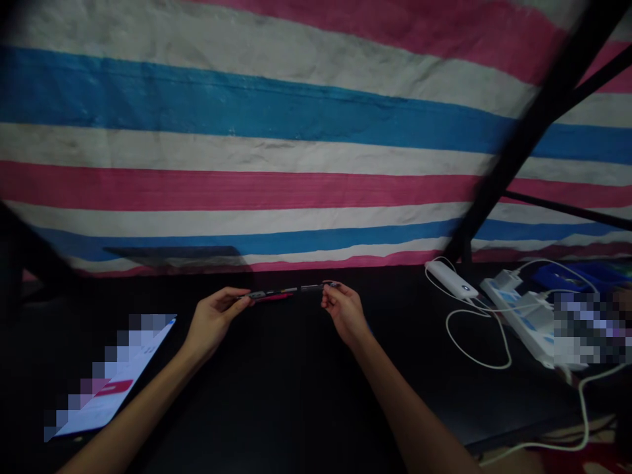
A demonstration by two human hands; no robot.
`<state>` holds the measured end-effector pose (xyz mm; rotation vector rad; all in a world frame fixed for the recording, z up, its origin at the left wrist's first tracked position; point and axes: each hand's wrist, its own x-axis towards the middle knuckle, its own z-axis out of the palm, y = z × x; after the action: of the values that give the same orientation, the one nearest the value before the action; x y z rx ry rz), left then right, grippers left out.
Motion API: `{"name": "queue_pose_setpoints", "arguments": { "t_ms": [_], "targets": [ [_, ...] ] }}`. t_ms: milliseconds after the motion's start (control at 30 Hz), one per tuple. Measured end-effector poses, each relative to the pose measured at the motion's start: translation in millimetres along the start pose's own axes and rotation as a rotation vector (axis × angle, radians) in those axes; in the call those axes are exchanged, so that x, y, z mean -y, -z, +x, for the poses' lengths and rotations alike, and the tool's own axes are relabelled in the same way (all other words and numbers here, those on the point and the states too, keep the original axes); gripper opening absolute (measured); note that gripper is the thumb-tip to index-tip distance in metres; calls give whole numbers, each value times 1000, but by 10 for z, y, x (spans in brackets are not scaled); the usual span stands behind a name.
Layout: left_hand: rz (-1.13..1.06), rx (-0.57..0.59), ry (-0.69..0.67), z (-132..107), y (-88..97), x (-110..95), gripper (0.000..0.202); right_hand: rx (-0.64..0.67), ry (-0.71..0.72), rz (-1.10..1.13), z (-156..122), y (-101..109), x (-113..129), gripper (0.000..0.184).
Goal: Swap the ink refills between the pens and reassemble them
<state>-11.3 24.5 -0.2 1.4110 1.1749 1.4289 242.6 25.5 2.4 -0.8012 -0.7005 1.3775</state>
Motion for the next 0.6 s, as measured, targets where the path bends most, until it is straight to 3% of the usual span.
{"name": "queue_pose_setpoints", "arguments": {
  "t_ms": [600],
  "targets": [
    [-2, 9, -1, -22, -24, -33, 24, 26, -4, -3, -15, -1, -22, 20]
  ]
}}
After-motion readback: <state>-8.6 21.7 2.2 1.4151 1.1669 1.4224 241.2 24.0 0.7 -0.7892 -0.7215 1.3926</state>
